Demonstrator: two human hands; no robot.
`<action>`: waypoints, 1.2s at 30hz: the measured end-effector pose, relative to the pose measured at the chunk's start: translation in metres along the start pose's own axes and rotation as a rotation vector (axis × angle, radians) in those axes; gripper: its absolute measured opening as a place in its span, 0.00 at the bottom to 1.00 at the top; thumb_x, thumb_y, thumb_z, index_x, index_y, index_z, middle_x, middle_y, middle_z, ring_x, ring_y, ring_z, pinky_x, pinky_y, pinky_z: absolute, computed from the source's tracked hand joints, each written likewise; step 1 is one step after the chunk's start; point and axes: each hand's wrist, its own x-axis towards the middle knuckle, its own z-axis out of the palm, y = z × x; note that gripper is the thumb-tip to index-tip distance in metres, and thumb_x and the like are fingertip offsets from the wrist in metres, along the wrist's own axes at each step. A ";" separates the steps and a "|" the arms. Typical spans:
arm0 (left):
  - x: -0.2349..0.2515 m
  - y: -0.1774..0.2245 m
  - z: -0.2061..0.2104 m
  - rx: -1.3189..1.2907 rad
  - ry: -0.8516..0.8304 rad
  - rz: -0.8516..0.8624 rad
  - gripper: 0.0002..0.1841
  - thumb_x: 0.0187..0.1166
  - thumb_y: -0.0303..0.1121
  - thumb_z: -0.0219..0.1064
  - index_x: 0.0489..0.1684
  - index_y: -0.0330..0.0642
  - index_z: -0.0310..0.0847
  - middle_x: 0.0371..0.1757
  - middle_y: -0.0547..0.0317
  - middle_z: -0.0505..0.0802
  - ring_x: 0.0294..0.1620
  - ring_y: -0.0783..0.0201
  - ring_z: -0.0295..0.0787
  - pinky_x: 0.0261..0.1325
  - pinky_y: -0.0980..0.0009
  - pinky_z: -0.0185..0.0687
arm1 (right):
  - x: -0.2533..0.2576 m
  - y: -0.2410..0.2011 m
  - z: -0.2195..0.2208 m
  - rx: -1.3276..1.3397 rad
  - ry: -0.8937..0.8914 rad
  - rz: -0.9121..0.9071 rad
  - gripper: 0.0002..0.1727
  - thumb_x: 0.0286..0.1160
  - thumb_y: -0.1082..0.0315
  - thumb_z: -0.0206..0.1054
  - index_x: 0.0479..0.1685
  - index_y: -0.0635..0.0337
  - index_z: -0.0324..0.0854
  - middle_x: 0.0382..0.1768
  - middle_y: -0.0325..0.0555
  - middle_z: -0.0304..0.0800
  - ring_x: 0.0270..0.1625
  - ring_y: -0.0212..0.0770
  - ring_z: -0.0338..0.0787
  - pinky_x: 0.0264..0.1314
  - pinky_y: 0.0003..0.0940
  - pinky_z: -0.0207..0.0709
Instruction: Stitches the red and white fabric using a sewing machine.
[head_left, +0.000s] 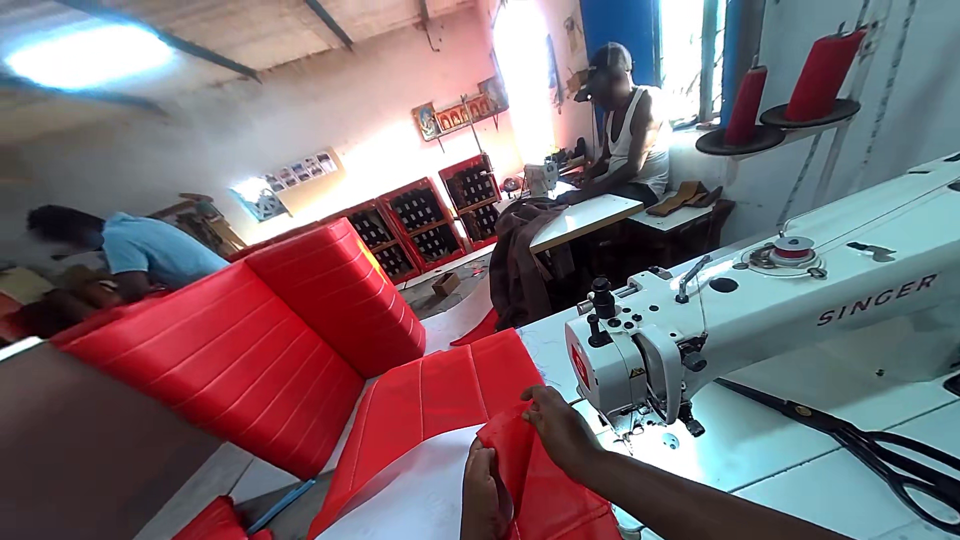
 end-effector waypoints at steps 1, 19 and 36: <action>0.000 0.000 0.000 0.002 -0.005 0.000 0.22 0.86 0.24 0.38 0.74 0.28 0.67 0.56 0.46 0.87 0.52 0.64 0.89 0.56 0.67 0.86 | 0.001 0.001 0.002 -0.010 0.001 -0.014 0.20 0.92 0.64 0.54 0.77 0.59 0.73 0.70 0.60 0.80 0.67 0.52 0.86 0.72 0.44 0.78; -0.002 0.000 0.001 -0.019 -0.009 -0.005 0.21 0.85 0.24 0.39 0.72 0.29 0.67 0.51 0.49 0.88 0.48 0.66 0.90 0.53 0.68 0.87 | 0.010 0.023 0.016 0.207 0.161 -0.305 0.18 0.89 0.60 0.58 0.53 0.67 0.86 0.51 0.57 0.88 0.56 0.47 0.87 0.63 0.40 0.79; 0.002 -0.007 -0.007 -0.003 -0.126 0.053 0.20 0.83 0.26 0.39 0.66 0.28 0.71 0.47 0.52 0.90 0.47 0.67 0.91 0.55 0.66 0.88 | 0.012 0.014 0.014 0.029 -0.109 -0.340 0.22 0.90 0.53 0.56 0.66 0.59 0.82 0.62 0.55 0.83 0.60 0.48 0.87 0.64 0.45 0.81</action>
